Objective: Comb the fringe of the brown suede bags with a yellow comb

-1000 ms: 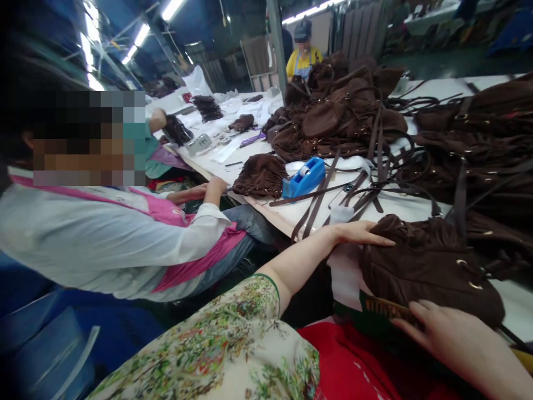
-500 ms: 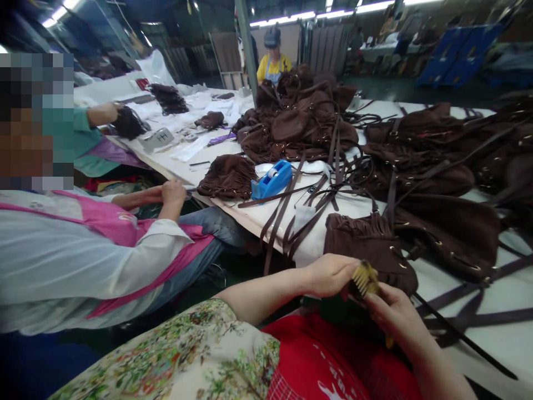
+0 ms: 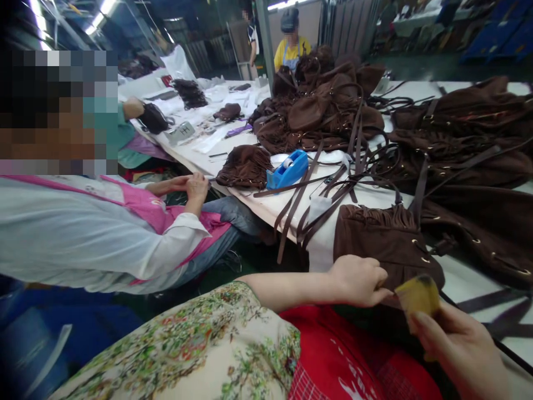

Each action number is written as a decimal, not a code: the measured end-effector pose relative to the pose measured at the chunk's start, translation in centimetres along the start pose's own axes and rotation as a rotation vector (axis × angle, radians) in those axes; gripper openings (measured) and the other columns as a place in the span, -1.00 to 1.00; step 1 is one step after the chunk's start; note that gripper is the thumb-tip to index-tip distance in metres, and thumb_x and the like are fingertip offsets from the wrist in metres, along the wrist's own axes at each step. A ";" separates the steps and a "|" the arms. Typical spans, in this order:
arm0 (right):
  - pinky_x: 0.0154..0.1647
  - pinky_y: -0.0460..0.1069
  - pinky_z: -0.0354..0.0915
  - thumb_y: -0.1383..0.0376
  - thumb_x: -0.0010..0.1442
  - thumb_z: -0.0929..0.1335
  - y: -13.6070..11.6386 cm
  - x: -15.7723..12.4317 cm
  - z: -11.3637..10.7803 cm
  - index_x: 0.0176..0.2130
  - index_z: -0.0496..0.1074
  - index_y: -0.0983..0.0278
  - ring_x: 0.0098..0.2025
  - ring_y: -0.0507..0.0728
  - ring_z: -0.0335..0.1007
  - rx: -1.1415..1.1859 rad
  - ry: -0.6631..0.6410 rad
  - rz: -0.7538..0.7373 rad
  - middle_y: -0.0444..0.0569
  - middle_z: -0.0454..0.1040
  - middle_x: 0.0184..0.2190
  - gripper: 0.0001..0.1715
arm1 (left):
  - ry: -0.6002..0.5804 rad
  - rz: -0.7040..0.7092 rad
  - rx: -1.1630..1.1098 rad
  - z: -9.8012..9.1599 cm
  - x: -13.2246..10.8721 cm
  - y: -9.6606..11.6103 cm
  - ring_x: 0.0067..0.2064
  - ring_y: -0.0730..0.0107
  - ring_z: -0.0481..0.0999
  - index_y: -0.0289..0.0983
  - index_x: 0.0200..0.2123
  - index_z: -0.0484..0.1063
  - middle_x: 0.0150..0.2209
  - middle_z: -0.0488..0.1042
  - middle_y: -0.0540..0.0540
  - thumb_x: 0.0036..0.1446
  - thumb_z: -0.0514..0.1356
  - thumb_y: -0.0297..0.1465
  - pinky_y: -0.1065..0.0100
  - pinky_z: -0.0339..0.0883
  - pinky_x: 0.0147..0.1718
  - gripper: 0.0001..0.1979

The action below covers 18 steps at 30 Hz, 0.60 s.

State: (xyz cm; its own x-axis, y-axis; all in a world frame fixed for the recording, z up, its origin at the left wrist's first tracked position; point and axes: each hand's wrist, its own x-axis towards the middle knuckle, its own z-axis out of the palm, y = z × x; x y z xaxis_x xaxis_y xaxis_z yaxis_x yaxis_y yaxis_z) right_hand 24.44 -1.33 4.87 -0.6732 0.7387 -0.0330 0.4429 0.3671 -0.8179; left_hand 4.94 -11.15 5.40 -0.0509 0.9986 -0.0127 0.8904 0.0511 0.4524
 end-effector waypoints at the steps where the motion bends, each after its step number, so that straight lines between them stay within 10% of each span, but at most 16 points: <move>1: -0.65 0.08 0.24 -0.16 0.00 0.36 -0.1 1.0 0.0 -0.37 0.51 0.16 -0.60 0.24 0.35 -0.071 0.032 -0.005 0.00 0.47 -0.61 -0.52 | 0.022 0.055 0.046 0.6 -0.5 0.4 -0.21 0.23 0.55 -0.29 -0.18 0.46 -0.16 0.49 -0.14 0.27 0.00 -0.17 0.29 0.36 -0.44 -0.65; 9: -0.50 -0.01 0.09 -0.25 0.16 0.21 -1.6 6.5 1.6 -0.56 0.25 0.19 -0.55 0.08 0.22 -0.603 0.109 -0.465 -0.11 0.33 -0.60 -0.38 | 0.106 0.619 0.080 1.5 -6.3 1.8 -0.24 0.44 0.56 -0.23 -0.03 0.44 0.09 0.44 -0.07 0.32 -0.04 -0.21 0.39 0.42 -0.44 -0.64; 14: -0.51 -0.05 0.05 -0.20 0.20 0.22 -1.2 7.2 2.8 -0.55 0.22 0.20 -0.57 0.05 0.19 -0.598 -0.021 -0.513 -0.16 0.29 -0.63 -0.40 | 0.627 0.088 -0.176 -1.9 -4.9 -1.8 0.17 0.33 0.36 -0.26 0.01 0.44 0.14 0.40 -0.16 0.31 -0.04 -0.31 0.28 0.24 0.19 -0.65; 18: -0.49 -0.04 0.05 -0.18 0.23 0.22 -1.0 7.8 3.7 -0.54 0.27 0.21 -0.54 0.07 0.27 -0.729 -0.040 -0.564 -0.11 0.37 -0.58 -0.41 | 0.700 -0.215 -0.317 -1.7 -1.0 -5.5 0.33 0.17 0.12 -0.21 -0.03 0.49 0.31 0.14 -0.14 0.27 0.06 -0.33 0.11 0.01 0.32 -0.71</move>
State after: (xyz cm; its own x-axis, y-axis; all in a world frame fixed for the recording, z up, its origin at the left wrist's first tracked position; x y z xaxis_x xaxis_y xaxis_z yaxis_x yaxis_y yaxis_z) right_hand 16.58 2.00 3.33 -0.9168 0.3268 0.2294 0.2970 0.9422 -0.1549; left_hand -0.69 -12.44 4.48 -0.5728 0.7227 0.3868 0.6631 0.1311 0.7369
